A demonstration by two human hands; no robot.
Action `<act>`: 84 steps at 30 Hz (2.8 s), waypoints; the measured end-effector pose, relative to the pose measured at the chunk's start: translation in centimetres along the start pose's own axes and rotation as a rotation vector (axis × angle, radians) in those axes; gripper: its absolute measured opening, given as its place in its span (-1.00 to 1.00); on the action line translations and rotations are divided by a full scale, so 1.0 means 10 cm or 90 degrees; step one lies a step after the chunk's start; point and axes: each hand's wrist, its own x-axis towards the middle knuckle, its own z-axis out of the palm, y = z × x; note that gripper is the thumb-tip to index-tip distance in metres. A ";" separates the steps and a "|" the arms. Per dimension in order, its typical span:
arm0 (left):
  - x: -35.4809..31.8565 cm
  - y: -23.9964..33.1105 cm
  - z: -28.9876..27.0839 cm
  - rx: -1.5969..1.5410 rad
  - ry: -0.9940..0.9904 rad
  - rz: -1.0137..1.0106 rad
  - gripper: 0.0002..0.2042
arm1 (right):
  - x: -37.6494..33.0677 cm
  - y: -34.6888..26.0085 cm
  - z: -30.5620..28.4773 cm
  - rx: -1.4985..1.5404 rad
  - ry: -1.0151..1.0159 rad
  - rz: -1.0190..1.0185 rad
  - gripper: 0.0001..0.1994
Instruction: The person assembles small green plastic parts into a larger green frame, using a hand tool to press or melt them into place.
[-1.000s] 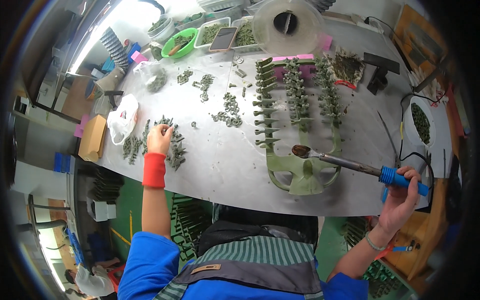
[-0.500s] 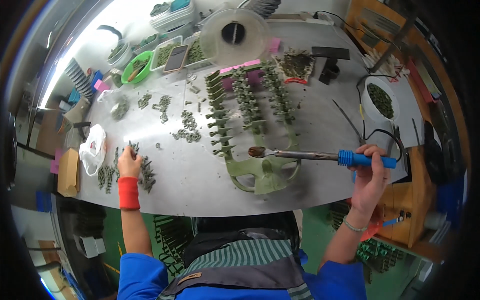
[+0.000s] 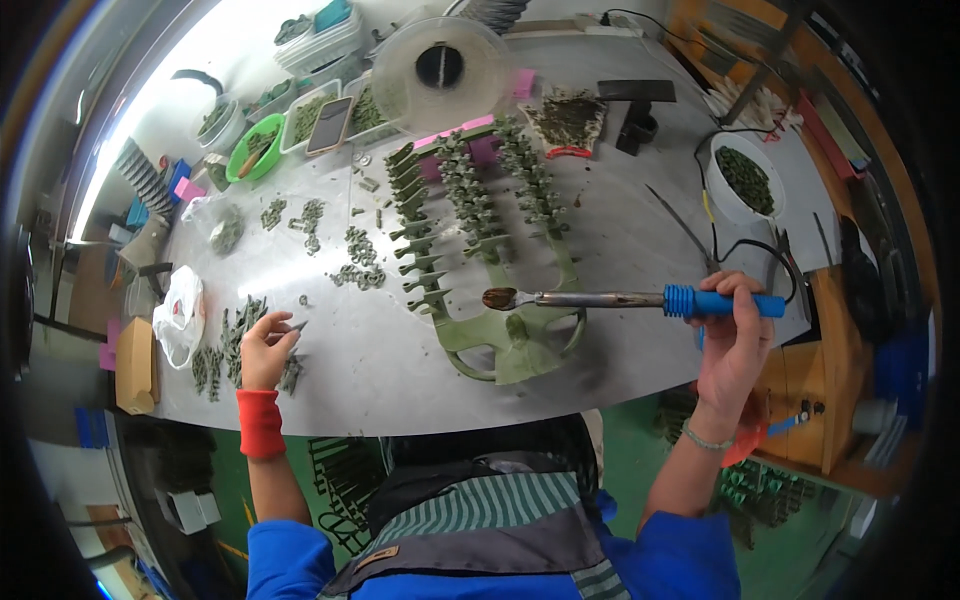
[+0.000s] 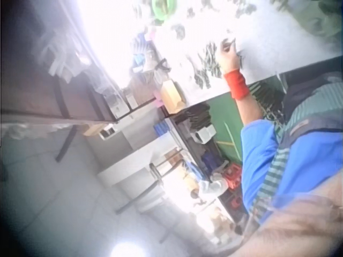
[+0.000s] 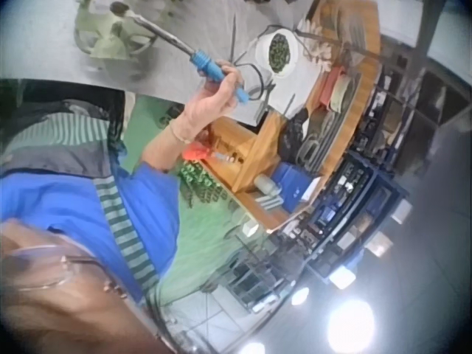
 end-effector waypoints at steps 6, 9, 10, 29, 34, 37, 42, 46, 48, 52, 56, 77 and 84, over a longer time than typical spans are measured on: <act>-0.08 1.21 0.64 -0.291 -0.181 0.175 -0.81 | 0.03 0.04 -0.09 -0.011 -0.004 0.014 -0.84; -0.08 1.60 0.98 -0.308 -0.269 0.216 -0.81 | 0.05 0.08 -0.08 -0.011 -0.003 0.002 -0.85; -0.07 1.69 1.06 -0.297 -0.278 0.210 -0.81 | 0.06 0.11 -0.09 -0.010 -0.008 -0.002 -0.85; 0.10 1.85 1.55 -0.035 -0.157 0.287 -0.89 | 0.15 0.45 -0.01 0.050 -0.032 0.029 -0.82; 0.04 1.91 1.46 0.030 -0.149 0.309 -0.83 | 0.15 0.28 -0.28 -0.080 0.003 -0.001 -0.77; 0.11 1.83 1.29 -0.125 -0.151 0.319 -0.81 | 0.14 0.22 -0.37 -0.030 0.009 0.024 -0.80; 0.45 0.49 0.33 -0.025 0.027 0.036 -0.82 | 0.14 0.22 -0.36 0.007 0.004 0.040 -0.81; 0.40 -0.37 -0.09 0.384 0.076 -0.047 -0.69 | 0.12 0.21 -0.31 0.005 -0.020 0.053 -0.80; 0.28 -0.42 -0.06 0.442 0.064 -0.082 -0.65 | 0.11 0.20 -0.31 -0.002 -0.024 0.050 -0.80; 0.25 -0.54 0.08 0.471 0.157 0.046 -0.74 | 0.08 0.15 -0.30 -0.011 -0.010 0.045 -0.79; 0.21 -0.59 -0.02 0.558 0.151 0.054 -0.77 | 0.04 0.13 -0.17 -0.027 -0.003 0.038 -0.78; -0.24 1.71 1.08 -0.332 -0.239 0.207 -0.84 | 0.11 0.10 -0.18 -0.004 -0.024 0.019 -0.84; -0.15 1.92 1.47 -0.088 -0.148 0.351 -0.83 | 0.16 0.25 -0.20 0.014 -0.061 0.031 -0.82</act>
